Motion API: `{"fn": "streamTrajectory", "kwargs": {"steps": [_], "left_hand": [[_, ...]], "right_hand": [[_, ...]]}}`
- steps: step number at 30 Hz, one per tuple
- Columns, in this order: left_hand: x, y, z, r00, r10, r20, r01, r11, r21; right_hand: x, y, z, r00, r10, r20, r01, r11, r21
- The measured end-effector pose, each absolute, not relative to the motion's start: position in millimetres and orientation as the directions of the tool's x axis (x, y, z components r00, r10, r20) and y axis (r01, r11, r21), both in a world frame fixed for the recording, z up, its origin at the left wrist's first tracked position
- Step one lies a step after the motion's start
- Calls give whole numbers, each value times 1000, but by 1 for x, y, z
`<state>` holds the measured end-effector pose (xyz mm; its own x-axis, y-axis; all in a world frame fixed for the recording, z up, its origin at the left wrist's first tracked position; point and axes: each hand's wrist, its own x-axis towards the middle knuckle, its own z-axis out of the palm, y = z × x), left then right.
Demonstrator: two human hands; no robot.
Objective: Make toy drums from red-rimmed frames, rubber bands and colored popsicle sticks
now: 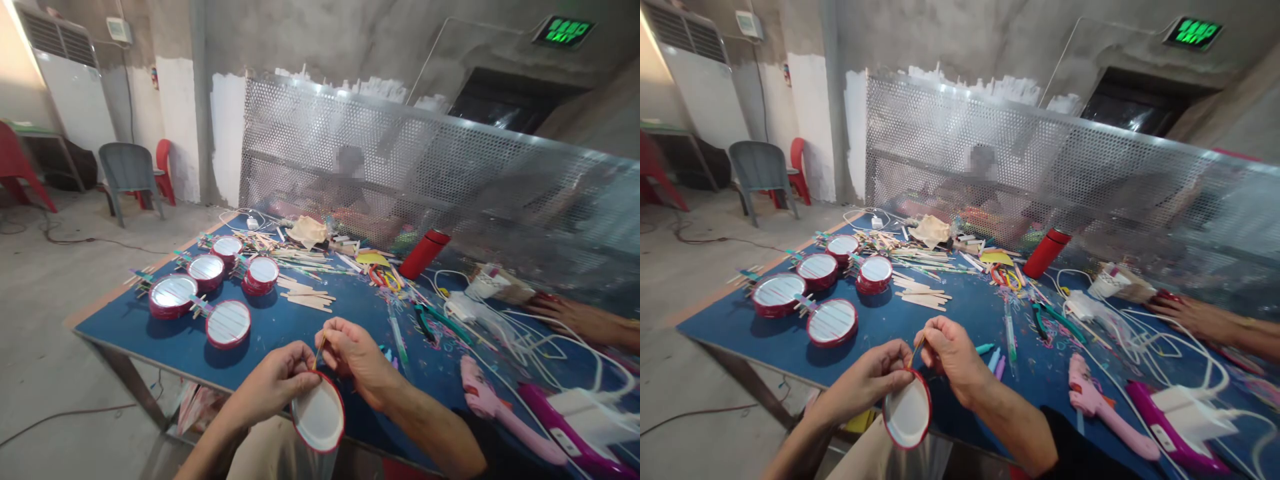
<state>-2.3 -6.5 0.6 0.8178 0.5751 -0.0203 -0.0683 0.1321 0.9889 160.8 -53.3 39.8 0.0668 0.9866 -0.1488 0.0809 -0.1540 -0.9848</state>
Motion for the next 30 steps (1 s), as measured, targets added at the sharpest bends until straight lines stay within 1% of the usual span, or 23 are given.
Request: {"fn": "streamTrajectory", "kwargs": {"steps": [3,6,9,13,17,20,24,27,30], "left_hand": [[0,-6,-3,790,613,-18,-48,91,995],[2,-5,-4,716,698,-5,-17,25,1000],[6,-7,-2,621,784,4,45,-40,998],[9,-13,1,537,842,53,121,-139,983],[11,-16,-3,533,846,6,145,-98,985],[10,-15,-7,506,862,16,150,-106,983],[10,-13,-6,442,897,5,131,-71,989],[11,-14,-4,408,913,23,113,-76,991],[13,-15,-6,375,927,21,77,-54,996]], "right_hand": [[165,-53,40,92,992,-85,147,-98,-984],[173,-59,44,52,999,-14,307,-29,-951],[177,-69,50,12,999,42,472,31,-881],[174,-81,52,11,996,91,643,63,-763],[168,-89,47,56,992,116,764,32,-644],[164,-95,41,87,988,126,804,5,-595],[159,-106,27,87,990,106,806,-8,-592],[151,-113,15,98,990,104,756,-6,-655],[140,-116,10,96,995,35,663,-38,-748]]}}
